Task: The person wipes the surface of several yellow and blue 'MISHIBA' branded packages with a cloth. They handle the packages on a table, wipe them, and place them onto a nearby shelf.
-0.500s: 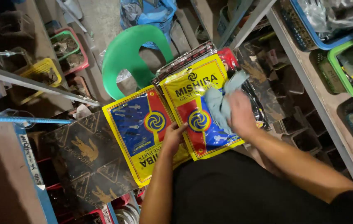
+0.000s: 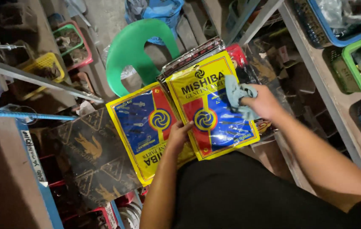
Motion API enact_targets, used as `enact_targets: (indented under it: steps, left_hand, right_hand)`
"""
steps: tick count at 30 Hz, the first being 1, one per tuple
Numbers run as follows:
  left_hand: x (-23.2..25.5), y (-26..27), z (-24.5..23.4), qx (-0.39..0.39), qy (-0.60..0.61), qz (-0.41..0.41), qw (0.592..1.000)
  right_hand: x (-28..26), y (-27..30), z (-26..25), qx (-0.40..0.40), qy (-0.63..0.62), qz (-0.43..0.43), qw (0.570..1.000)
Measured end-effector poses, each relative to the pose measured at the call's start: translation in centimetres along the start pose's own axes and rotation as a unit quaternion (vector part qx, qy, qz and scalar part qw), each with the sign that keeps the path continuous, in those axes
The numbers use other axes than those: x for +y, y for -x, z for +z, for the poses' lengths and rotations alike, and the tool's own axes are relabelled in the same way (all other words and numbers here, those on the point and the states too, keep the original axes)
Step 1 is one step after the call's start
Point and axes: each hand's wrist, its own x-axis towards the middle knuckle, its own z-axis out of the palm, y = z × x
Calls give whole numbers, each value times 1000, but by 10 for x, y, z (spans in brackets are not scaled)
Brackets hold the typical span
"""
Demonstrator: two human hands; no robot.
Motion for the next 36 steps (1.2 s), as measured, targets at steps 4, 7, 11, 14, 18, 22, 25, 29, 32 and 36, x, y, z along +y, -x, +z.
enact_targets:
  steps: [4,7,11,14,18,22,25,29,32,36]
  left_hand:
    - [6,6,1,-13,-13,-19,1000]
    - [11,9,3,-11,9,-17,1000]
    - [8,7,0,-4,10,-13,1000]
    - [8,11,0,-4,9,-8,1000]
    - [4,6,0,-10,24,-12,1000]
    - [-13,-9,-8,-1,14,-18,1000]
    - [-14,-4,-6,-3,33,-13,999]
    - [4,4,4,-9,26,-9,1000]
    - [-3,1,0,-6,18,-19,1000]
    - [7,4,0,-10,20,-35,999]
  right_hand:
    - [-26,10,-26,-222,157,39,962]
    - [4,-8,4,-232,340,22,911]
    - [28,-7,46,89,404,-112,904]
    - [25,6,52,163,420,-247,858]
    - [-7,40,56,145,366,-368,842]
    - [26,13,61,73,346,-365,861]
    - [45,-14,44,77,144,-321,933]
    - [21,-14,5,133,-56,-105,984]
    - [25,1,-1,64,-285,-8,956]
    - [77,1,42,25,31,-224,974]
